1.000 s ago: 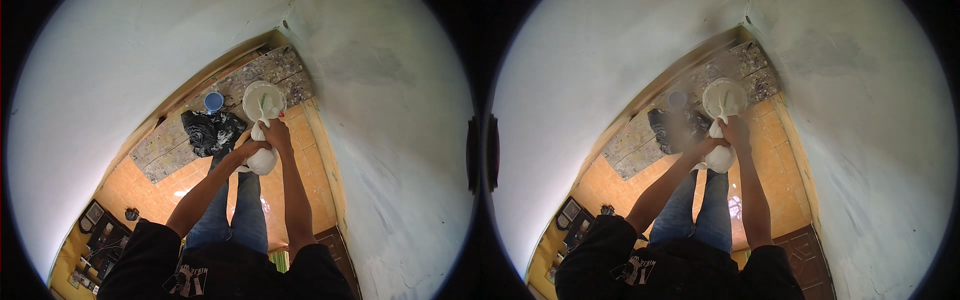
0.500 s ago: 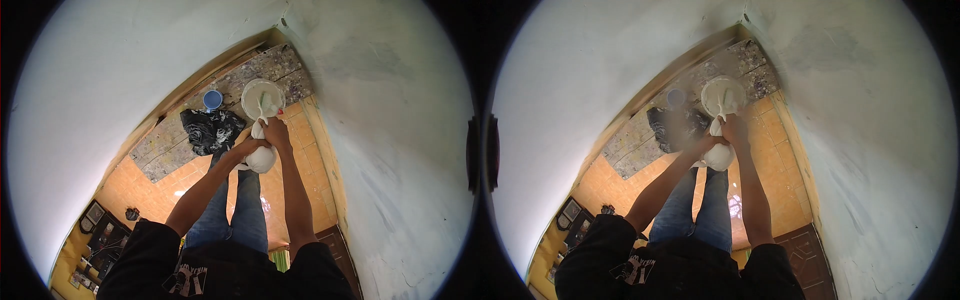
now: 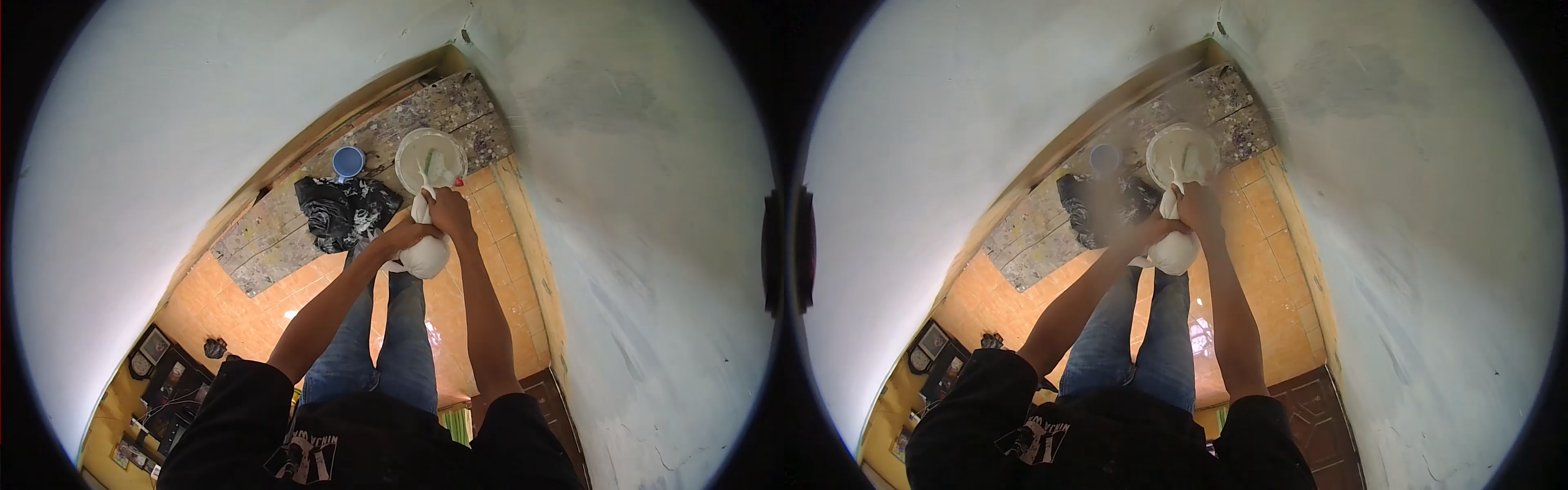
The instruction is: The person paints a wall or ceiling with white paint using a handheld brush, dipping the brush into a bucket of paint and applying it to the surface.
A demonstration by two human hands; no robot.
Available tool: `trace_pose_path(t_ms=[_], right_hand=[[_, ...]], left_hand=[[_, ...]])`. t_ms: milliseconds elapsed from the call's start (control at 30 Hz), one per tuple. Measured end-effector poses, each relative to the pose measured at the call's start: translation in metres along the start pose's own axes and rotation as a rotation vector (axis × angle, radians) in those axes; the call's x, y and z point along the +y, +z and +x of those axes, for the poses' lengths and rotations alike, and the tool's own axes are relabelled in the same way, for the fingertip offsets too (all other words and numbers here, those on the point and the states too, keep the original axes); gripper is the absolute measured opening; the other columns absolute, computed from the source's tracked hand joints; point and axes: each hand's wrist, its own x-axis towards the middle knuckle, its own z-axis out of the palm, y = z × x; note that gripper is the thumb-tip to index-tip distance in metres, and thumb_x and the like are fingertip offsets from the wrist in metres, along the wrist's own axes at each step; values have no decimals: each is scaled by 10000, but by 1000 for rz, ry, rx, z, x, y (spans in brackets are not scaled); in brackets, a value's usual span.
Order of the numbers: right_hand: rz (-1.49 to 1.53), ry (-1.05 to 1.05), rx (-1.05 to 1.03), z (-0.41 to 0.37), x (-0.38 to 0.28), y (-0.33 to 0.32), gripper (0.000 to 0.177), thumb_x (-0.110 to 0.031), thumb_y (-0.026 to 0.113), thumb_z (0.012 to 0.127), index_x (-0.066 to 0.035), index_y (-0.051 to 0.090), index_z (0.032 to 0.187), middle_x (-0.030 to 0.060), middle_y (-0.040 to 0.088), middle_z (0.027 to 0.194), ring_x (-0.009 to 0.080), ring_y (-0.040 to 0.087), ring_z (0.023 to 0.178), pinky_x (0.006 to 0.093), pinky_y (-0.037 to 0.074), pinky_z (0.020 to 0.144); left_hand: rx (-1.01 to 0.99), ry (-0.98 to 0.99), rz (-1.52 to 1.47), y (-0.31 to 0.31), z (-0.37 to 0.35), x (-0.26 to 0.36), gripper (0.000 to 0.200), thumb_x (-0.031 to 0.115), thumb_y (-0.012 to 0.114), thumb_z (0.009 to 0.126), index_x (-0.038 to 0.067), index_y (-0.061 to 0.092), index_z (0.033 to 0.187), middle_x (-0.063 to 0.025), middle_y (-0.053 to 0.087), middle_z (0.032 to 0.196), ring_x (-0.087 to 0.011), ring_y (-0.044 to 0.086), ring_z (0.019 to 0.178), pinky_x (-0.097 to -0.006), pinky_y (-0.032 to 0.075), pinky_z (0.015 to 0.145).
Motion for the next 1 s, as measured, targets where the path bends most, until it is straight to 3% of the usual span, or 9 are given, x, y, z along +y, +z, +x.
trace_pose_path(t_ms=[167, 433, 667, 1000], right_hand=[[-18, -3, 24, 2, 2, -1, 540, -471, 448, 954, 17, 666, 875, 247, 662, 841, 417, 650, 818, 496, 508, 744], [115, 138, -78, 3, 1, -7, 576, -530, 448, 926, -2, 667, 992, 257, 661, 976, 417, 638, 935, 484, 496, 817], [264, 381, -269, -1, -21, -33, 822, -732, 519, 782, 33, 668, 1044, 255, 665, 991, 381, 645, 977, 442, 480, 878], [269, 276, -190, 9, 0, -7, 696, -601, 582, 791, 44, 652, 1043, 251, 664, 1006, 393, 643, 980, 461, 497, 847]], left_hand=[[-15, -44, 135, -5, 10, 1, 528, 130, 715, 731, 53, 541, 1224, -102, 638, 1078, -228, 620, 933, -368, 498, 815], [-33, -7, 155, -9, 14, 1, 589, 136, 726, 695, 56, 536, 1247, -101, 632, 1106, -226, 610, 987, -355, 483, 857], [-25, 67, 136, -13, 24, -13, 547, 117, 705, 712, 43, 547, 1230, -116, 630, 1108, -235, 611, 1000, -363, 484, 860], [29, -53, 87, -3, 6, 7, 496, 106, 710, 722, 37, 559, 1190, -102, 638, 1087, -232, 619, 967, -375, 489, 844]])
